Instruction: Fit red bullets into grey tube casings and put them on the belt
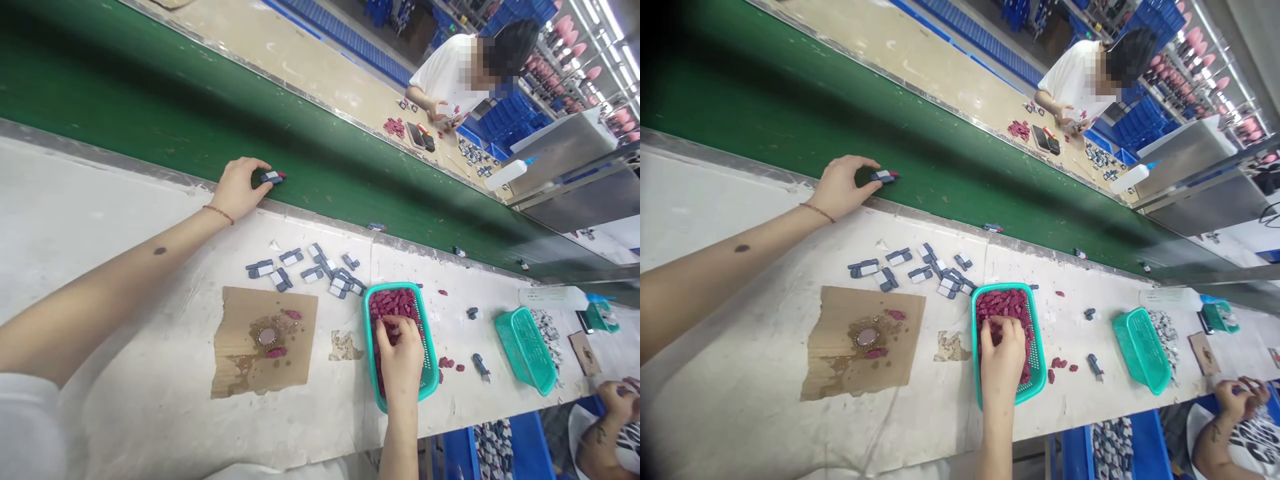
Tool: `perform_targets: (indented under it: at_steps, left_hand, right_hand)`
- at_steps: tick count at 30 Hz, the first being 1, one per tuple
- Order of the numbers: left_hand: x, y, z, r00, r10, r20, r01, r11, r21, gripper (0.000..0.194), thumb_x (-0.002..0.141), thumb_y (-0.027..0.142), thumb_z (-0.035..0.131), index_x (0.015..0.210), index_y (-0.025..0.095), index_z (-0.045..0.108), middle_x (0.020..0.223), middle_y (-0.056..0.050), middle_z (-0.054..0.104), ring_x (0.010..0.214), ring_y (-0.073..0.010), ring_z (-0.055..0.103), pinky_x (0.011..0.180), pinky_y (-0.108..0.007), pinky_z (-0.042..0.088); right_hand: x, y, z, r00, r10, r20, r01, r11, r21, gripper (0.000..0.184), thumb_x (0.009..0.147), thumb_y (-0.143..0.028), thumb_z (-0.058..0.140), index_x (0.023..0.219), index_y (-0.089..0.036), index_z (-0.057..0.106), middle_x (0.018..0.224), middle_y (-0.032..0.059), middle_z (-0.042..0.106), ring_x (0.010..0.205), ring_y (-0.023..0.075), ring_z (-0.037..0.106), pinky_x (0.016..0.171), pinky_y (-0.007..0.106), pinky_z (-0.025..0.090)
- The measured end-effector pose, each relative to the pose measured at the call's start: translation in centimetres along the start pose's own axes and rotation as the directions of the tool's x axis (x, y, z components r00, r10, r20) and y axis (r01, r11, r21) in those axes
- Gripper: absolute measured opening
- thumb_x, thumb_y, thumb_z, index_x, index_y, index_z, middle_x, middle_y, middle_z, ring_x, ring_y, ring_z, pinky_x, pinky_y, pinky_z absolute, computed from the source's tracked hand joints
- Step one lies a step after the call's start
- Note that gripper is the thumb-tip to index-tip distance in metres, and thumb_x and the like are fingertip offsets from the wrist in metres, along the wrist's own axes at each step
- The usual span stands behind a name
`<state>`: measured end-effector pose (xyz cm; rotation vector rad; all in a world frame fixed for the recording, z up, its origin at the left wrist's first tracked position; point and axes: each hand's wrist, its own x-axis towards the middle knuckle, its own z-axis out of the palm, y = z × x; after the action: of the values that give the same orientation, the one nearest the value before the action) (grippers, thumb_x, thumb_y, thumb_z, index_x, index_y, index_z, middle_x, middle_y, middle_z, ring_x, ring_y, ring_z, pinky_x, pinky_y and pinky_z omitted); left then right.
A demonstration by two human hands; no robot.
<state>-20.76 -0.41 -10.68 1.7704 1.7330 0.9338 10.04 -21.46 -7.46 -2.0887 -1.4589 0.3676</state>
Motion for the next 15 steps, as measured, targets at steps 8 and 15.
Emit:
perform_targets:
  at_steps: [8,15]
  left_hand:
    - [-8.0,0.0,-1.5,0.842,0.317,0.437,-0.377,0.925,0.054,0.046,0.093,0.047,0.042,0.117,0.013,0.060,0.121,-0.015,0.058,0.113,-0.0291,0.051,0.100,-0.043,0.039]
    - [-11.5,-1.5,-1.3,0.816,0.359,0.453,-0.456,0.881,0.124,0.041,0.094,0.045,0.036,0.118,0.021,0.061,0.121,-0.014,0.058,0.110,-0.0306,0.054,0.094,-0.044,0.044]
  right_hand:
    - [-0.2,-1.2,-0.5,0.911,0.274,0.310,-0.410,0.496,0.766,0.030,0.068,-0.039,0.078,0.090,-0.019,0.070,0.072,0.0023,0.070,0.063,0.0141,0.061,0.060,0.027,0.050]
    - [-0.1,-3.1,0.3,0.864,0.223,0.452,-0.504,0.361,0.785,0.028,0.062,-0.035,0.085,0.082,-0.020,0.073,0.069,0.0023,0.071,0.054,0.0109,0.060,0.050,0.021,0.051]
